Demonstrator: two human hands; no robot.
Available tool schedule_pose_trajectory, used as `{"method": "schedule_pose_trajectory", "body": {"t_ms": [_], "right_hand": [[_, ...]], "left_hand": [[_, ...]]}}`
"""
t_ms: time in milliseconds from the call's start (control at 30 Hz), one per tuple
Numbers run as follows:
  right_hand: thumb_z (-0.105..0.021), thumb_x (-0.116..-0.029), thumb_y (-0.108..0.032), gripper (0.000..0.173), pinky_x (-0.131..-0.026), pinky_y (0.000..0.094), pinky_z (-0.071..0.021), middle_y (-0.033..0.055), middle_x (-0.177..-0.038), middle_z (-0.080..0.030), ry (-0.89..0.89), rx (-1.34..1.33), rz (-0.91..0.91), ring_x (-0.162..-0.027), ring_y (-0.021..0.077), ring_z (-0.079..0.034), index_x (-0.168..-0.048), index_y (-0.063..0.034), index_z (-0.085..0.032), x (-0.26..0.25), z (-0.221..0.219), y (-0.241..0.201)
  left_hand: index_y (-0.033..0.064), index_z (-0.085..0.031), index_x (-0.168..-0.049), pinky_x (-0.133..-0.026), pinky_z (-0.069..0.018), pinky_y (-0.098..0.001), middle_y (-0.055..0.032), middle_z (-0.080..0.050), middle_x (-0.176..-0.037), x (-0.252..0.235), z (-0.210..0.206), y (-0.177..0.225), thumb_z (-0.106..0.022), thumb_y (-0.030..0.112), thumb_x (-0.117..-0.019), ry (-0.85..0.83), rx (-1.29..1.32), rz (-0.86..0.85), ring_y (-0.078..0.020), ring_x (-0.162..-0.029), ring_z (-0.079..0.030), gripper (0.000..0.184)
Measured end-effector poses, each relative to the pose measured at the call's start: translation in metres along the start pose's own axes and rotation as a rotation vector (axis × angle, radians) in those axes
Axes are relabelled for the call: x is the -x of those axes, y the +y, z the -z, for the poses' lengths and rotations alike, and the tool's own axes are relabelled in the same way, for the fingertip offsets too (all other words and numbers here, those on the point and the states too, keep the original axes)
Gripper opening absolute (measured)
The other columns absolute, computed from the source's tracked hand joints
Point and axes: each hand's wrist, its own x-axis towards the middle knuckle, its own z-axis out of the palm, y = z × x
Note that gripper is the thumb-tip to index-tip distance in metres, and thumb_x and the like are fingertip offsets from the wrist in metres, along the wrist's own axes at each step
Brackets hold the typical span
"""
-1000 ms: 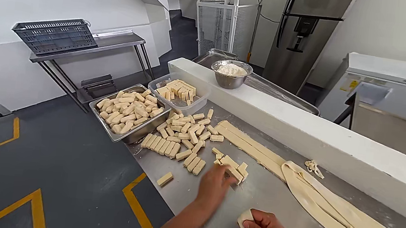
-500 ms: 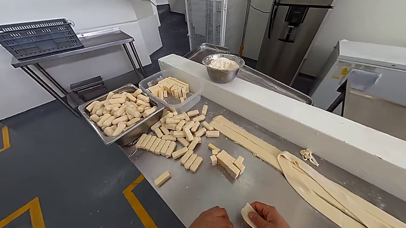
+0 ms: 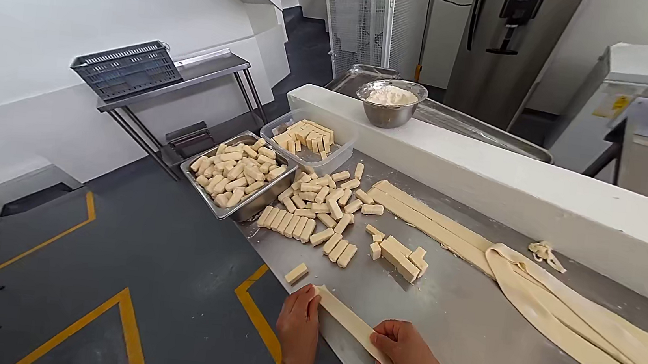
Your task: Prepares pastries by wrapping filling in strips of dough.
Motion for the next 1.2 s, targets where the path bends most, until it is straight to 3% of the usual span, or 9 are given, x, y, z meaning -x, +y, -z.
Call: {"method": "schedule_pose_trajectory", "body": {"t_ms": [133, 233, 367, 467, 633, 800, 967, 1100, 1200], "right_hand": [[-0.064, -0.1001, -0.011, 0.010, -0.062, 0.0257, -0.0564, 0.0013, -0.073, -0.067, -0.007, 0.030, -0.041, -0.061, 0.0091, -0.065, -0.095, -0.0024, -0.067, -0.001, 0.000, 0.004], [-0.064, -0.1001, -0.012, 0.010, -0.059, 0.0256, -0.0556, 0.0007, -0.071, -0.066, -0.013, 0.069, -0.061, -0.058, 0.0089, -0.063, -0.094, -0.0037, -0.067, 0.007, 0.010, 0.013], [-0.064, -0.1003, -0.015, 0.013, -0.055, 0.0254, -0.0495, 0.0015, -0.074, -0.067, -0.011, 0.155, -0.051, -0.057, 0.0078, -0.059, -0.098, -0.0028, -0.069, 0.020, 0.019, 0.024], [-0.064, -0.1007, -0.017, 0.016, -0.057, 0.0267, -0.0500, 0.0022, -0.077, -0.069, -0.005, 0.214, -0.044, -0.059, 0.0078, -0.060, -0.099, -0.0024, -0.069, 0.029, 0.025, 0.029], [-0.064, -0.1011, -0.019, 0.020, -0.058, 0.0313, -0.0514, 0.0055, -0.077, -0.068, 0.024, 0.261, -0.030, -0.060, 0.0116, -0.061, -0.100, -0.0002, -0.070, 0.040, 0.032, 0.036], [-0.062, -0.1020, -0.020, 0.022, -0.060, 0.0341, -0.0529, 0.0066, -0.079, -0.070, 0.041, 0.271, -0.030, -0.060, 0.0136, -0.063, -0.100, 0.0002, -0.070, 0.049, 0.043, 0.041], [-0.063, -0.1018, -0.022, 0.023, -0.063, 0.0369, -0.0519, 0.0085, -0.080, -0.070, 0.079, 0.353, -0.037, -0.064, 0.0162, -0.063, -0.100, 0.0004, -0.071, 0.052, 0.060, 0.040], [-0.067, -0.0988, -0.030, 0.031, -0.082, 0.0608, -0.0508, 0.0198, -0.091, -0.073, 0.199, 0.677, 0.027, -0.089, 0.0381, -0.071, -0.103, 0.0003, -0.072, 0.054, 0.064, 0.026], [-0.080, -0.0866, -0.032, 0.046, -0.097, 0.0700, -0.0426, 0.0234, -0.120, -0.070, 0.307, 0.738, 0.396, -0.114, 0.0457, -0.064, -0.118, -0.0001, -0.072, 0.056, 0.058, 0.015]], "left_hand": [[-0.0029, -0.079, -0.093, -0.094, -0.0568, -0.0514, -0.0186, -0.076, -0.106, 0.027, -0.014, -0.026, -0.062, -0.002, -0.0877, 0.102, -0.053, -0.203, -0.0374, -0.102, -0.074, 0.017], [-0.0013, -0.078, -0.099, -0.093, -0.0576, -0.0350, -0.0163, -0.076, -0.108, 0.035, -0.014, -0.028, -0.064, 0.003, -0.0893, 0.103, 0.008, -0.241, -0.0283, -0.101, -0.073, 0.018], [-0.0053, -0.077, -0.101, -0.104, -0.0526, -0.0450, -0.0228, -0.073, -0.117, 0.044, -0.014, -0.028, -0.063, 0.004, -0.0910, 0.030, 0.122, -0.253, -0.0400, -0.118, -0.067, 0.019], [0.0000, -0.078, -0.099, -0.112, -0.0450, -0.0509, -0.0150, -0.077, -0.109, 0.050, -0.017, -0.019, -0.063, 0.006, -0.0916, 0.025, 0.166, -0.297, -0.0264, -0.112, -0.072, 0.018], [0.0038, -0.079, -0.102, -0.114, -0.0182, -0.0754, -0.0138, -0.076, -0.115, 0.069, -0.024, -0.004, -0.059, 0.007, -0.0931, -0.044, 0.124, -0.281, -0.0339, -0.120, -0.067, 0.022], [-0.0048, -0.076, -0.106, -0.113, -0.0441, -0.0438, -0.0199, -0.074, -0.117, 0.067, -0.023, 0.001, -0.059, 0.001, -0.0930, -0.125, 0.269, -0.326, -0.0287, -0.121, -0.067, 0.022], [-0.0059, -0.076, -0.107, -0.111, -0.0485, -0.0380, -0.0175, -0.073, -0.120, 0.019, 0.007, 0.005, -0.054, -0.011, -0.0914, -0.721, 0.522, -0.660, -0.0302, -0.126, -0.064, 0.027], [0.0061, -0.076, -0.115, -0.116, -0.0399, -0.0532, -0.0083, -0.073, -0.123, -0.015, -0.009, 0.013, -0.060, -0.014, -0.0884, -0.904, 0.421, -0.930, -0.0310, -0.131, -0.059, 0.037], [-0.0034, -0.072, -0.119, -0.093, -0.0573, -0.0441, -0.0186, -0.074, -0.106, -0.014, -0.009, 0.063, -0.065, -0.002, -0.0919, -0.868, 0.430, -0.660, -0.0317, -0.101, -0.072, 0.028]]}}
